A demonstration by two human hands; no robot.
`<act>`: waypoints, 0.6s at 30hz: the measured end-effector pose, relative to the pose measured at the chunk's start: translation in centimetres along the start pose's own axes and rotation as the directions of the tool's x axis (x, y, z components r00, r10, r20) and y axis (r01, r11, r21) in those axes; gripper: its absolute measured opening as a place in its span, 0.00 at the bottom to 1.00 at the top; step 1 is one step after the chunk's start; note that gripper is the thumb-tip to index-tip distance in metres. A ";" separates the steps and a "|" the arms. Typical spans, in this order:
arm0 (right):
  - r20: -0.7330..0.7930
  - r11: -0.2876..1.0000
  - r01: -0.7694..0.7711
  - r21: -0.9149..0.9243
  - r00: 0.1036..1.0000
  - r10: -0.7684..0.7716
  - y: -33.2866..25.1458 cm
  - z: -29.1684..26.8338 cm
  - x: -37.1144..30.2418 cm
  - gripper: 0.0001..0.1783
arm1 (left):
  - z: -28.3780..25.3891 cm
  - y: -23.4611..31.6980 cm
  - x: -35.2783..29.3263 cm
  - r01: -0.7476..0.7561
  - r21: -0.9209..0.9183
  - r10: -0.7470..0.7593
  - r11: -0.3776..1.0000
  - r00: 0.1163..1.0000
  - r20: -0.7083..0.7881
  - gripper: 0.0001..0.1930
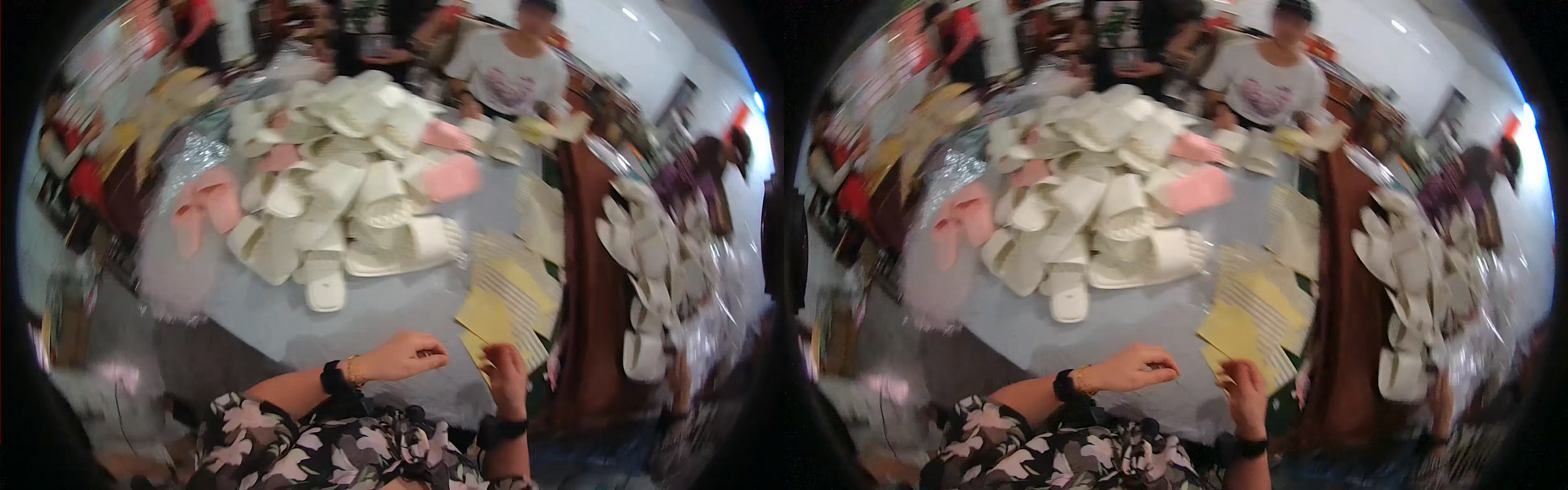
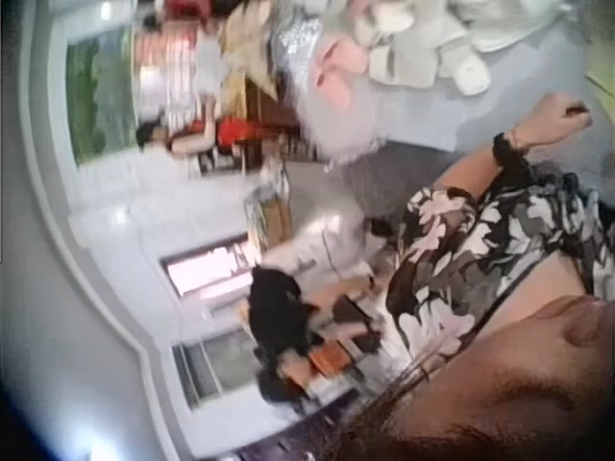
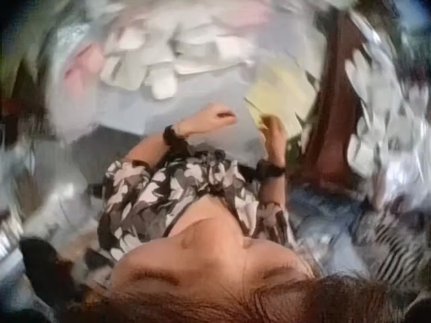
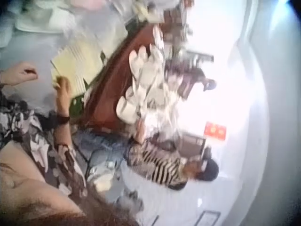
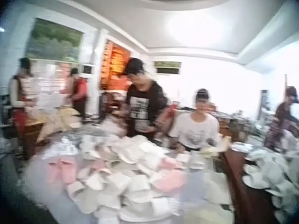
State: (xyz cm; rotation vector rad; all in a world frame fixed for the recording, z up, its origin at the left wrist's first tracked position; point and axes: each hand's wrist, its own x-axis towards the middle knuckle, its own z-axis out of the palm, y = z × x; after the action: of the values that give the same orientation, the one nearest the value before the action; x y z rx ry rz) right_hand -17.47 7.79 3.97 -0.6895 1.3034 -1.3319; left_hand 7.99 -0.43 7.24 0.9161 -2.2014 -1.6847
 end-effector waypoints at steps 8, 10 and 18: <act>0.677 0.924 -0.271 0.269 0.736 0.019 -1.2 5.9 0.1 0.22 | 2.1 1.4 3.3 -0.283 -0.713 0.202 0.642 0.959 -0.199 0.26; 0.681 0.898 -0.325 0.298 0.731 0.038 -1.7 5.9 -0.9 0.23 | 2.0 1.5 3.3 -0.064 -0.732 0.127 0.678 0.991 0.031 0.25; 0.801 0.986 -0.164 0.031 0.595 0.074 -2.6 3.5 -3.1 0.23 | 5.1 1.7 4.7 0.202 -0.591 0.010 0.781 0.942 0.336 0.12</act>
State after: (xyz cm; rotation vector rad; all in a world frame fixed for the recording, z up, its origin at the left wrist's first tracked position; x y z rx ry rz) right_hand -14.29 9.12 8.06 -0.9601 0.5132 -0.7828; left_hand 1.08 1.03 6.29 0.6051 -1.5528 -2.5358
